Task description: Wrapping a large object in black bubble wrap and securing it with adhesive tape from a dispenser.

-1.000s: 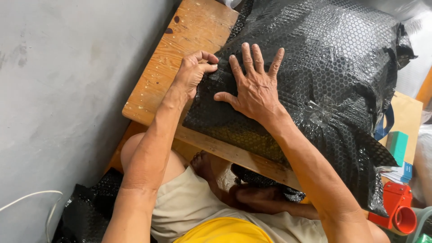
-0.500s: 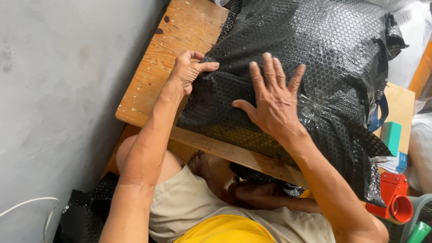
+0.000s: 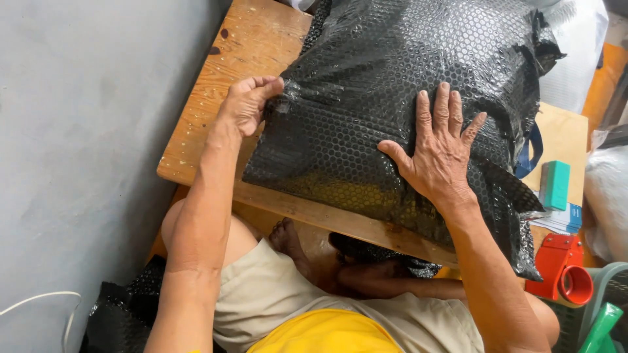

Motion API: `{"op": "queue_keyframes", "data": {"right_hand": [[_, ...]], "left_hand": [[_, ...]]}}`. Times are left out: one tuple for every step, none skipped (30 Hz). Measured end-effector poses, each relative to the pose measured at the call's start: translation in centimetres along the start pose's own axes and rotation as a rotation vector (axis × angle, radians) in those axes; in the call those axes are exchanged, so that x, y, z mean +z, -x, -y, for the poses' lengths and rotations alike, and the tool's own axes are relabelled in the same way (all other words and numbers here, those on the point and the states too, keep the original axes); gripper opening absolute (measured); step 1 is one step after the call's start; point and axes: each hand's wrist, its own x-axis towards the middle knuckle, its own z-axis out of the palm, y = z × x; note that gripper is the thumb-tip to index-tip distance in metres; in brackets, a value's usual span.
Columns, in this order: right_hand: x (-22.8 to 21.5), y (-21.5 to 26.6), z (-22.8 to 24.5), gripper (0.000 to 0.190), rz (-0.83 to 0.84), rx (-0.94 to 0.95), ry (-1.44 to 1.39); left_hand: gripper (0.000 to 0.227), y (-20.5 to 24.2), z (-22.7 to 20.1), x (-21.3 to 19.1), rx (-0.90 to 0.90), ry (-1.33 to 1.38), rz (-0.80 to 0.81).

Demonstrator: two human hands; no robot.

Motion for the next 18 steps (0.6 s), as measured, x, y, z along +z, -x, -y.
{"op": "queue_keyframes", "data": {"right_hand": [[0.1, 0.1, -0.1, 0.114, -0.008, -0.004, 0.001], [0.2, 0.2, -0.3, 0.113, -0.018, -0.003, -0.002], [0.3, 0.2, -0.3, 0.113, -0.022, 0.007, -0.005], [0.5, 0.3, -0.4, 0.111, -0.036, -0.008, -0.003], [0.6, 0.4, -0.5, 0.109, -0.050, -0.023, 0.000], [0.7, 0.4, -0.5, 0.109, -0.053, -0.013, -0.003], [0.8, 0.4, -0.5, 0.109, -0.057, -0.012, -0.007], [0.8, 0.3, -0.5, 0.108, -0.065, -0.013, -0.008], [0.8, 0.3, -0.4, 0.108, -0.073, -0.004, -0.009], [0.8, 0.3, -0.4, 0.110, -0.068, -0.002, -0.009], [0.8, 0.2, -0.4, 0.111, -0.063, 0.000, -0.010], [0.9, 0.3, -0.6, 0.111, -0.068, 0.010, -0.013], [1.1, 0.3, -0.7, 0.112, -0.075, 0.007, -0.014], [1.2, 0.3, -0.7, 0.113, -0.079, -0.001, -0.014], [1.3, 0.4, -0.8, 0.113, -0.081, 0.005, -0.015], [1.5, 0.4, -0.8, 0.112, -0.096, -0.003, -0.017], [1.6, 0.4, -0.9, 0.111, -0.110, -0.011, -0.019], [1.6, 0.4, -0.9, 0.111, -0.115, -0.005, -0.021]], "left_hand": [[0.054, 0.4, -0.2, -0.6, 0.030, -0.103, 0.088], [0.055, 0.7, -0.5, -1.1, 0.058, -0.213, 0.177], [0.055, 0.8, -0.4, -1.0, 0.056, -0.221, 0.183], [0.052, 1.0, -0.4, -0.9, 0.066, -0.188, 0.171], [0.049, 1.3, -0.2, -0.9, 0.076, -0.156, 0.159], [0.049, 1.1, 0.3, -1.1, 0.073, -0.164, 0.165], [0.038, 0.9, 0.8, -1.5, 0.100, -0.147, 0.145], [0.027, 0.6, 1.1, -1.7, 0.131, -0.129, 0.129], [0.027, 0.9, 1.0, -1.4, 0.132, -0.137, 0.138], [0.053, 1.2, 0.8, -1.0, 0.098, -0.272, 0.152], [0.080, 1.5, 0.7, -0.6, 0.065, -0.407, 0.166], [0.080, 2.0, 0.4, 0.0, 0.065, -0.416, 0.173], [0.070, 2.5, 0.1, 0.7, -0.008, -0.384, 0.210], [0.062, 3.1, -0.1, 1.1, -0.082, -0.347, 0.243], [0.062, 3.3, -0.2, 1.2, -0.083, -0.352, 0.247], [0.056, 3.4, -0.3, 1.3, -0.054, -0.337, 0.223], [0.050, 3.5, -0.4, 1.5, -0.026, -0.322, 0.200], [0.050, 3.3, -0.4, 1.4, -0.025, -0.329, 0.205]]}}
